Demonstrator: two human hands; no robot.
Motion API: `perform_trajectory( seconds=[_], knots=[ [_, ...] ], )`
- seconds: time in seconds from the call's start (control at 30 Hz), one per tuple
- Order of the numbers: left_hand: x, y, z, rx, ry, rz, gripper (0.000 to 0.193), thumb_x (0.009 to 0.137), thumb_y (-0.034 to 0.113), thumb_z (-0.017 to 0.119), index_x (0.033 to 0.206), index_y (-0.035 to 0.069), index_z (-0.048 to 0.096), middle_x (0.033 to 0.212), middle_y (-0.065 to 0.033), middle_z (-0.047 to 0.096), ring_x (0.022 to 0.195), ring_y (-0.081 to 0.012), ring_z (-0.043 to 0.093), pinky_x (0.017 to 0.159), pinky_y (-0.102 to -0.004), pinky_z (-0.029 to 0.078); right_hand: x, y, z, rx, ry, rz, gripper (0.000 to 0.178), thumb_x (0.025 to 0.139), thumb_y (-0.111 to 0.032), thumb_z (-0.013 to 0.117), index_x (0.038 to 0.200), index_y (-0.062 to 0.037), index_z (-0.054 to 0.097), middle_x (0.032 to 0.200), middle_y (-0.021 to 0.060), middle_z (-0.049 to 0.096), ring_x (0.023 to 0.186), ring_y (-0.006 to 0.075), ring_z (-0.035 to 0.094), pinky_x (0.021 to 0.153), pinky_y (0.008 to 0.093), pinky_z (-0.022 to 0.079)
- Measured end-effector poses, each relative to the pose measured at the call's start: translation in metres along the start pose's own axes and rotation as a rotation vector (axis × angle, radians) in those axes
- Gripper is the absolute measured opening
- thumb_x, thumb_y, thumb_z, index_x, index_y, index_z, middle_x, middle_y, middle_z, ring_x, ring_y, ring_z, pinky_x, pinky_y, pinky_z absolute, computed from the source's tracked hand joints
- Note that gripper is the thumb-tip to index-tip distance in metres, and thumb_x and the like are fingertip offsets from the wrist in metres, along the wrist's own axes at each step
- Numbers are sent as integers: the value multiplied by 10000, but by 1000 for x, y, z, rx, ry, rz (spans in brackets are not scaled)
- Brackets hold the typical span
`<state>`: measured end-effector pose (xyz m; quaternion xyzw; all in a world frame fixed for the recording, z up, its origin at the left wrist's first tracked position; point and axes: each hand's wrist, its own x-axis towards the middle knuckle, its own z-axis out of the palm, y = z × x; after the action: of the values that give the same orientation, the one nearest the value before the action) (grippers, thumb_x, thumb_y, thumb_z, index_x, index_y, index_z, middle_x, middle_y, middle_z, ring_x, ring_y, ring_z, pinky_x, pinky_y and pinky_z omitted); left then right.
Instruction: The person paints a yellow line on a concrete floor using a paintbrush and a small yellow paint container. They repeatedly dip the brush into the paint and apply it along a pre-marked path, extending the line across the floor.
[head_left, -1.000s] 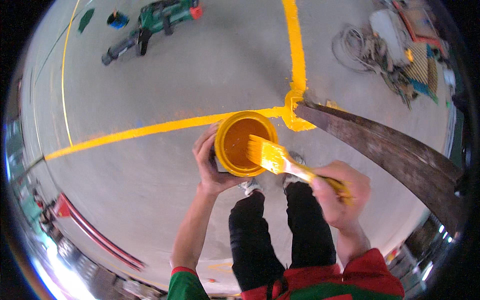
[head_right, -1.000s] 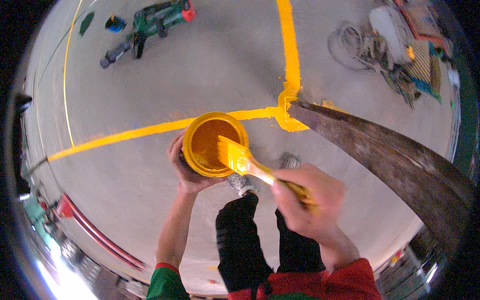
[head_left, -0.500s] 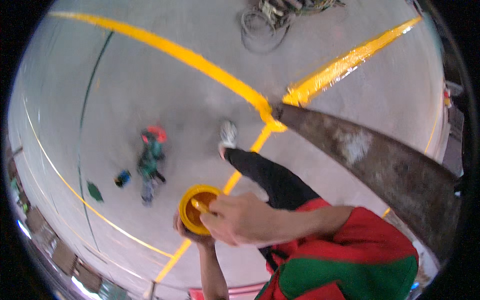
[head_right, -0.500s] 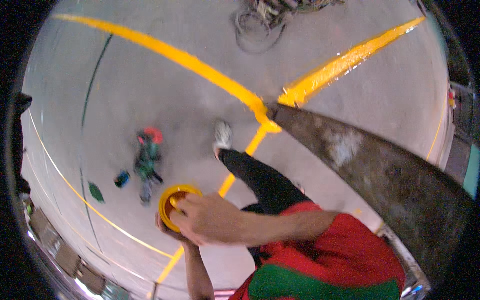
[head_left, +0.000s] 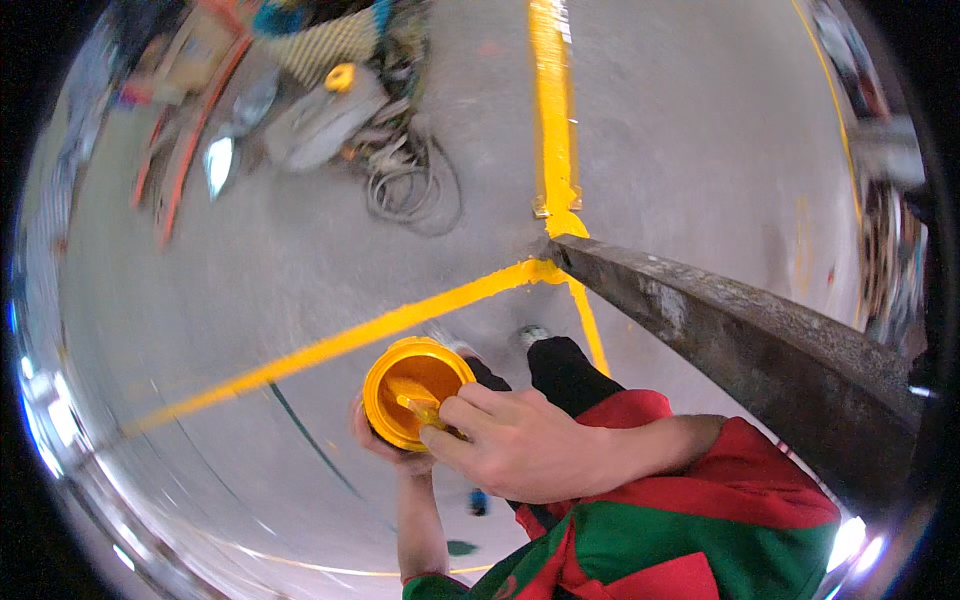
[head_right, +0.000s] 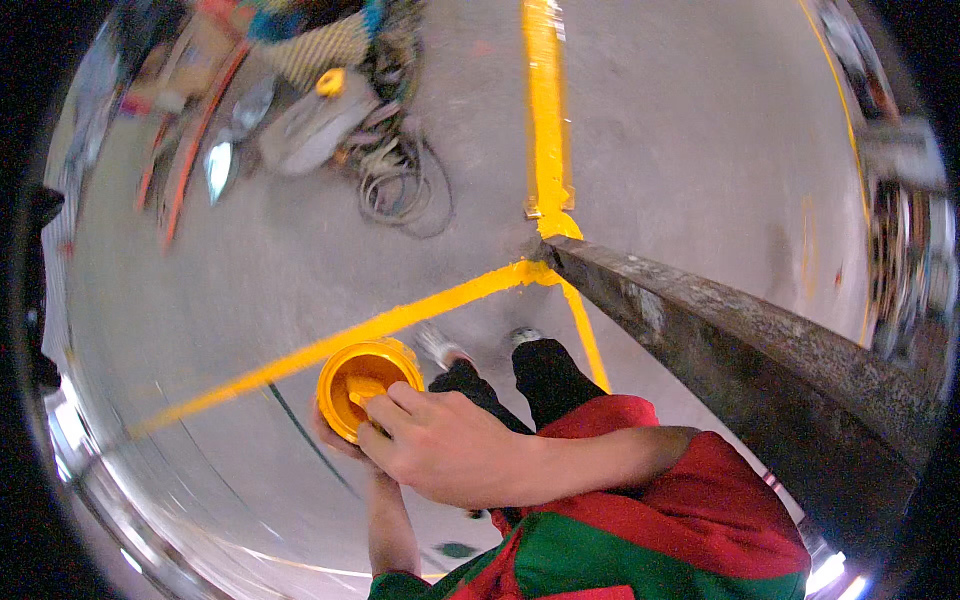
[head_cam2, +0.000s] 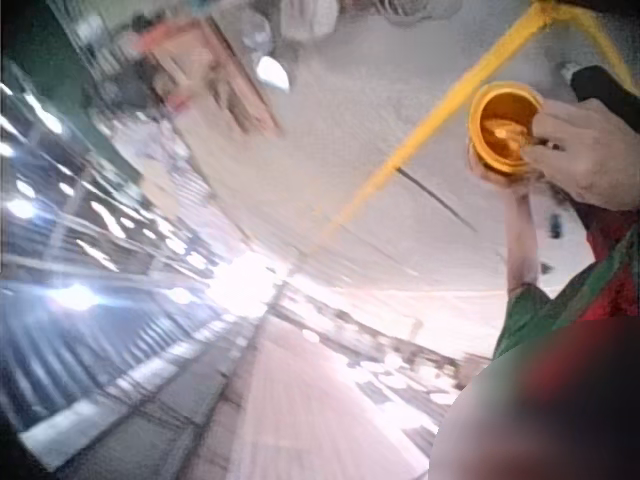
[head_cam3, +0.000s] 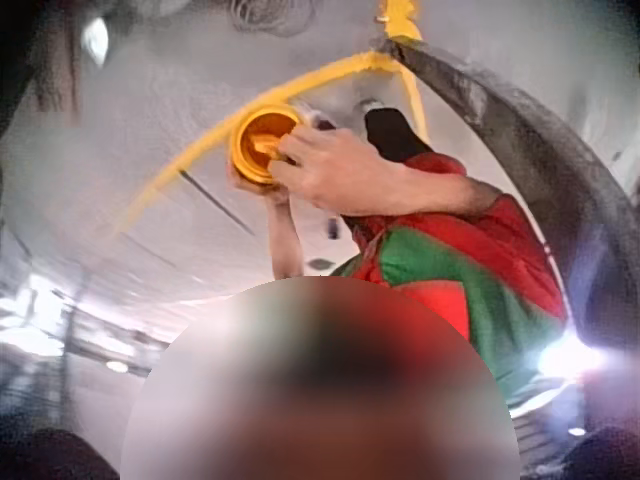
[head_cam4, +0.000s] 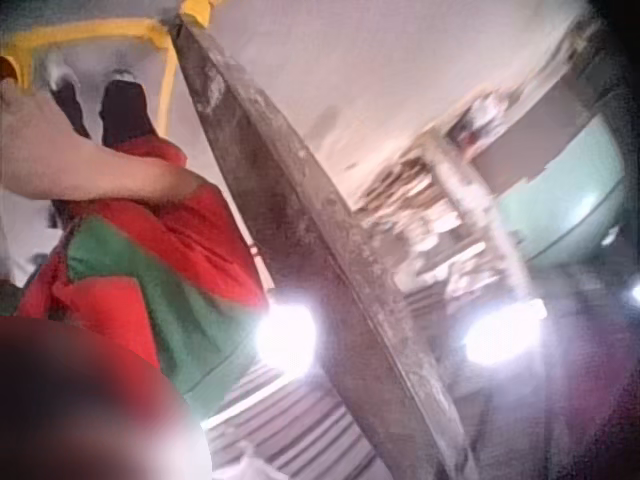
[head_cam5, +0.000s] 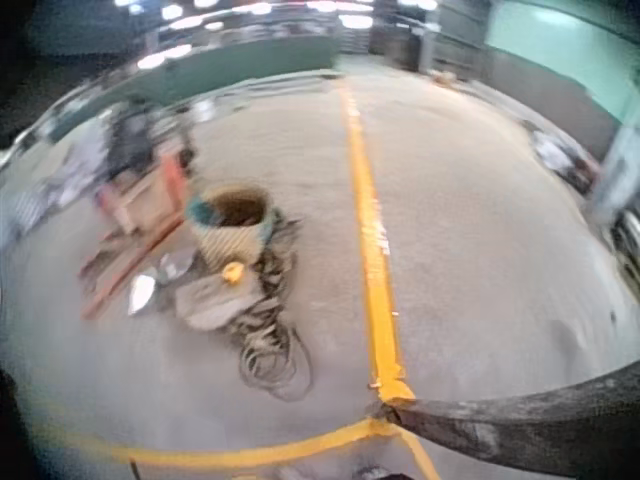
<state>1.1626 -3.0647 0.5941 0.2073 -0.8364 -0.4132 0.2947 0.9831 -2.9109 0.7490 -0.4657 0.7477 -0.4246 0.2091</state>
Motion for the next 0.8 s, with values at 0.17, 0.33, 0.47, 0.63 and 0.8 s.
perform_trajectory(
  seconds=[0.17, 0.33, 0.47, 0.63, 0.8],
  knots=[
    [134, -50, 65, -221, -380, 28, 855, 815, 355, 841, 1432, 79, 318, 1385, -161, 476, 1278, -326, 513, 1067, -474, 454, 48, 37, -20, -161, 240, 284, 261, 749, -137, 659, 957, 21, 643, 955, 115, 583, 919, 250, 595, 689, 332, 581],
    [249, -83, 152, -299, -822, 565, 889, 778, 393, 864, 1408, 48, 339, 1352, -156, 481, 1257, -353, 533, 1102, -498, 458, 92, 86, -11, -217, 466, 655, 250, 742, -146, 653, 937, 10, 634, 920, 97, 557, 908, 250, 586, 690, 318, 559],
    [294, -79, 206, -419, -1091, 759, 915, 763, 331, 878, 1443, 70, 323, 1376, -162, 459, 1271, -361, 524, 1095, -484, 474, 94, 107, -5, -161, 660, 913, 253, 770, -110, 644, 997, 3, 630, 944, 99, 555, 901, 240, 586, 673, 306, 563],
    [285, -94, 269, -482, -1304, 815, 1051, 652, 438, 941, 1428, 62, 339, 1378, -154, 453, 1290, -363, 514, 1108, -505, 460, 72, 155, 22, -95, 833, 1033, 398, 766, -98, 668, 1145, 20, 642, 962, 96, 555, 897, 234, 594, 656, 316, 562],
    [235, -155, 355, -515, -1495, 884, 1096, 617, 453, 963, 1428, 64, 336, 1385, -160, 446, 1305, -363, 507, 1130, -501, 433, 23, 236, 86, -58, 1003, 1059, 406, 767, -81, 695, 1166, -11, 663, 908, 73, 559, 845, 244, 615, 637, 343, 559]
  ],
)
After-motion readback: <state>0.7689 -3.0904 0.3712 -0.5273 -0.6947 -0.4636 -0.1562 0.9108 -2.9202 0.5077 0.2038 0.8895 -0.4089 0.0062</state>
